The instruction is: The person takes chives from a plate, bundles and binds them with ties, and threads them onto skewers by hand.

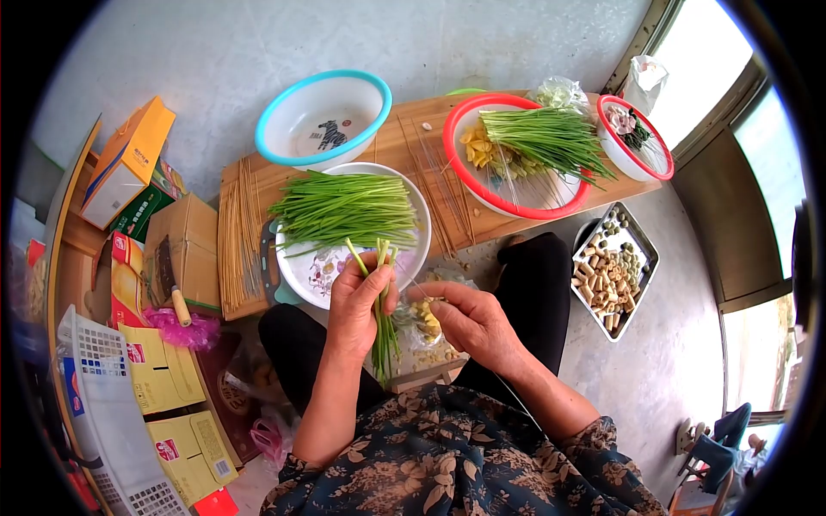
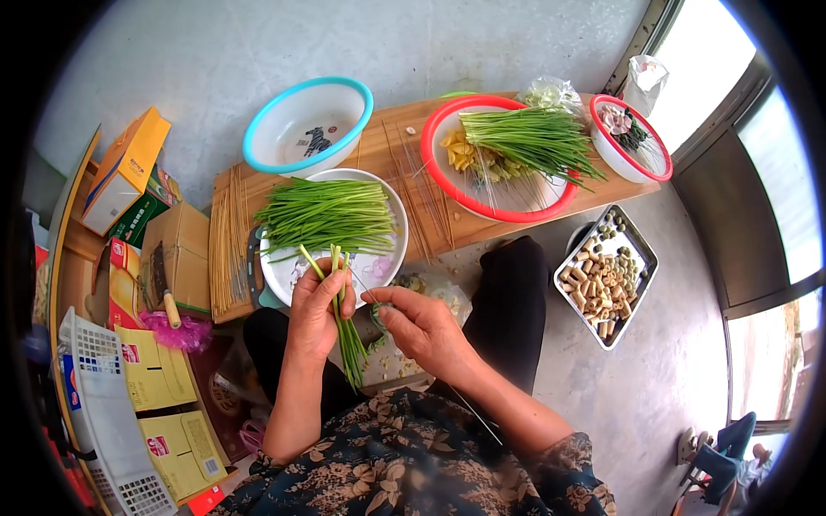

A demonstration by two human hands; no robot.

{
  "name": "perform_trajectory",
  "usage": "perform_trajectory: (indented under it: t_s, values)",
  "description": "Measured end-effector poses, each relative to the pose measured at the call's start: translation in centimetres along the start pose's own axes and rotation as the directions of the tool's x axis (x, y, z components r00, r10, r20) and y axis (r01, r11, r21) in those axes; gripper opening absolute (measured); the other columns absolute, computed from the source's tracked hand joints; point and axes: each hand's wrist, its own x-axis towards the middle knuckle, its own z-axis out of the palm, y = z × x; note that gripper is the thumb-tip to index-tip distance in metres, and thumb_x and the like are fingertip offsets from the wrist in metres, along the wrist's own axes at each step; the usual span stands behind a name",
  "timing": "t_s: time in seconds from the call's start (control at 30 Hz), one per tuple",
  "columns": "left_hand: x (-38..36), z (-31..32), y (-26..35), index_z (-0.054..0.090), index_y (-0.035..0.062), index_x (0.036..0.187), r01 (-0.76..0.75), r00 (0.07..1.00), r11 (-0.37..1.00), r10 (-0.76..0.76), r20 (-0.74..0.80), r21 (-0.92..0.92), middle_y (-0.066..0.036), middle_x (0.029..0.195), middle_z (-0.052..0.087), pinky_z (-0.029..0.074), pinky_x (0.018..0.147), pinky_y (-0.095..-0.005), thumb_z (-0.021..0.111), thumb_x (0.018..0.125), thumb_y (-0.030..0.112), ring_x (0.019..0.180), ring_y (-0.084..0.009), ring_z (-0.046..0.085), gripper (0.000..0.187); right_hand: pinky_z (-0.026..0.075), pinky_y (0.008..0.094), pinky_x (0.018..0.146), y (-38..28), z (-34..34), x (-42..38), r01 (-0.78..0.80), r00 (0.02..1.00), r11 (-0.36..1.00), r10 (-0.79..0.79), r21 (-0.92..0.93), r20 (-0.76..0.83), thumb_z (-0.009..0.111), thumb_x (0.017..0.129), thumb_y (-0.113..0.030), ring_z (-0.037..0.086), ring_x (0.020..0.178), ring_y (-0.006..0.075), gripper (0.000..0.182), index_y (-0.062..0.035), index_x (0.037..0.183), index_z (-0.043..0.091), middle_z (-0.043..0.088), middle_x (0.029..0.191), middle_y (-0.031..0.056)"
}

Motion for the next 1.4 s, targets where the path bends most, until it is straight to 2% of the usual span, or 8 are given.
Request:
perform_trajectory:
  t_s: [0.47,0.63,0.9,1.0,1.07,1.17,1.33,1.4]
  values:
    - [0.0,-0.3,0.2,0.062,0.0031,0.098,-0.076,0.997,0.983,0.076,0.006,0.166,0.001,0.067,0.057,0.040,0.054,-0.0205,0.067,0.087,0.013,0.056,-0.0073,0.051,0.015,0.032,0.0215,0.048,-0.1,-0.1,-0.1,0.004,1.000,1.000,-0.004,-0.003,0.008,0.049,0.095,-0.011,0.038,0.052,0.0038,0.027,-0.0014,0.118,0.059,0.042,0.058,-0.0053]
    - [-0.1,-0.3,0.4,0.062,0.0019,0.097,-0.059,0.998,0.983,0.059,0.008,0.171,0.001,0.066,0.056,0.039,0.053,-0.0202,0.068,0.087,0.011,0.055,-0.0066,0.049,0.015,0.029,0.0204,0.045,0.0,-0.2,-0.1,-0.056,0.998,0.988,0.050,0.143,0.044,0.048,0.095,-0.010,0.035,0.049,0.0027,0.026,-0.0006,0.117,0.059,0.040,0.057,-0.0070]
    - [-0.6,0.3,-0.5,0.063,0.0008,0.100,0.016,0.999,0.984,-0.023,0.040,0.175,0.000,0.067,0.058,0.040,0.054,-0.0207,0.067,0.087,0.011,0.057,-0.0068,0.050,0.017,0.024,0.0186,0.045,0.0,0.2,0.9,-0.057,0.998,0.977,0.056,0.204,0.007,0.046,0.097,-0.012,0.031,0.048,0.0015,0.023,0.0011,0.110,0.060,0.040,0.059,-0.0075]
    - [-0.4,0.7,-0.7,0.062,0.0019,0.101,-0.011,1.000,0.987,0.011,-0.002,0.163,-0.001,0.071,0.060,0.041,0.054,-0.0206,0.068,0.087,0.012,0.058,-0.0075,0.052,0.018,0.023,0.0189,0.044,0.2,0.1,1.1,-0.037,0.999,0.979,0.038,0.200,-0.004,0.046,0.097,-0.012,0.031,0.047,0.0017,0.022,0.0011,0.108,0.060,0.040,0.058,-0.0075]
    - [0.0,0.4,-0.9,0.061,0.0029,0.102,-0.008,0.982,0.992,0.032,-0.184,0.127,-0.001,0.073,0.060,0.041,0.056,-0.0211,0.066,0.089,0.015,0.061,-0.0086,0.053,0.018,0.023,0.0191,0.044,0.7,0.0,1.1,-0.017,1.000,0.980,0.019,0.198,-0.007,0.047,0.097,-0.012,0.031,0.047,0.0019,0.022,0.0011,0.108,0.060,0.039,0.058,-0.0074]
    - [0.9,-1.3,-1.8,0.061,0.0030,0.102,-0.145,0.967,0.985,0.162,-0.197,0.097,0.000,0.072,0.057,0.040,0.060,-0.0219,0.063,0.092,0.016,0.062,-0.0091,0.052,0.017,0.023,0.0191,0.044,1.2,-0.2,0.9,-0.028,0.997,0.983,0.040,0.181,-0.059,0.047,0.097,-0.012,0.031,0.046,0.0019,0.021,0.0010,0.108,0.059,0.038,0.057,-0.0075]
    - [0.8,-1.3,-1.1,0.060,0.0028,0.105,-0.163,0.970,0.983,0.176,-0.170,0.085,0.001,0.078,0.052,0.033,0.057,-0.0211,0.051,0.098,0.032,0.061,-0.0079,0.040,0.031,0.023,0.0193,0.042,1.1,-0.8,0.6,-0.031,0.994,0.980,0.051,0.197,-0.095,0.048,0.097,-0.013,0.031,0.044,0.0019,0.020,0.0009,0.107,0.058,0.038,0.055,-0.0077]
    - [0.6,-0.8,-0.8,0.060,0.0029,0.105,-0.157,0.974,0.986,0.164,-0.156,0.058,0.001,0.078,0.052,0.033,0.058,-0.0215,0.051,0.099,0.032,0.062,-0.0081,0.040,0.031,0.023,0.0193,0.042,1.2,-0.8,0.5,-0.020,0.995,0.982,0.037,0.186,-0.091,0.048,0.097,-0.013,0.031,0.044,0.0019,0.020,0.0009,0.107,0.058,0.038,0.054,-0.0077]
